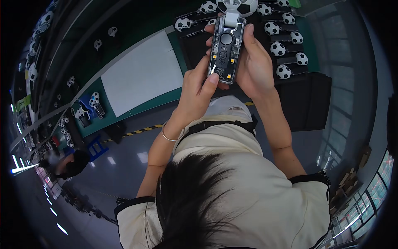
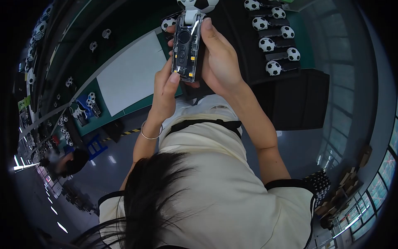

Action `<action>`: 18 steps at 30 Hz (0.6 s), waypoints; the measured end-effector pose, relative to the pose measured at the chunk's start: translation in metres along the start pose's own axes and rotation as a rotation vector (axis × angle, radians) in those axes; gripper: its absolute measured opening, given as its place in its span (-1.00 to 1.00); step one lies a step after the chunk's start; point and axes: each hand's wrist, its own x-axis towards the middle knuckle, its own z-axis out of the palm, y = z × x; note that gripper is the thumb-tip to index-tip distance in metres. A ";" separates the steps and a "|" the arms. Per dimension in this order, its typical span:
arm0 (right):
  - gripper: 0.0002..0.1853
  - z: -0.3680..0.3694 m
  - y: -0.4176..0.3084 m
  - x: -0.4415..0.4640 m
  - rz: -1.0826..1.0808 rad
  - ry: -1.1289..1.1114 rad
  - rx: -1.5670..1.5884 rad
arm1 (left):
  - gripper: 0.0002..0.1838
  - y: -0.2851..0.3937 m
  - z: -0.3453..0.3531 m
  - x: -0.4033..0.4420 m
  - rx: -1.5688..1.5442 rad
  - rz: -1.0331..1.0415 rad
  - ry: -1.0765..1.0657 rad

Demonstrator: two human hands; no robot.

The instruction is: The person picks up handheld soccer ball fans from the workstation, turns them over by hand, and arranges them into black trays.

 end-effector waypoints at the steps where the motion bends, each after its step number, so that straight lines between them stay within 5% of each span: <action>1: -0.45 -0.001 -0.001 -0.001 -0.005 0.002 -0.008 | -0.30 0.000 0.001 0.000 -0.009 0.001 0.007; 8: -0.57 -0.012 0.001 0.000 -0.043 0.050 -0.063 | -0.47 -0.009 0.004 0.009 0.015 0.096 -0.008; 10: -0.64 -0.031 0.010 0.009 -0.058 0.125 -0.197 | -0.52 -0.006 0.003 0.014 0.593 -0.114 -0.148; 13: -0.74 -0.088 0.033 0.036 -0.166 0.130 -1.027 | -0.57 -0.035 -0.002 0.000 0.915 -0.040 -0.232; 14: -0.74 -0.105 0.041 0.043 -0.175 0.108 -1.025 | -0.59 -0.040 -0.004 -0.004 1.076 -0.011 -0.280; 16: -0.70 -0.129 0.060 0.057 -0.157 -0.138 -1.635 | -0.60 -0.041 -0.008 -0.013 1.098 -0.082 -0.305; 18: -0.71 -0.142 0.087 0.070 -0.260 -0.271 -1.920 | -0.61 -0.050 -0.014 -0.026 0.996 -0.134 -0.281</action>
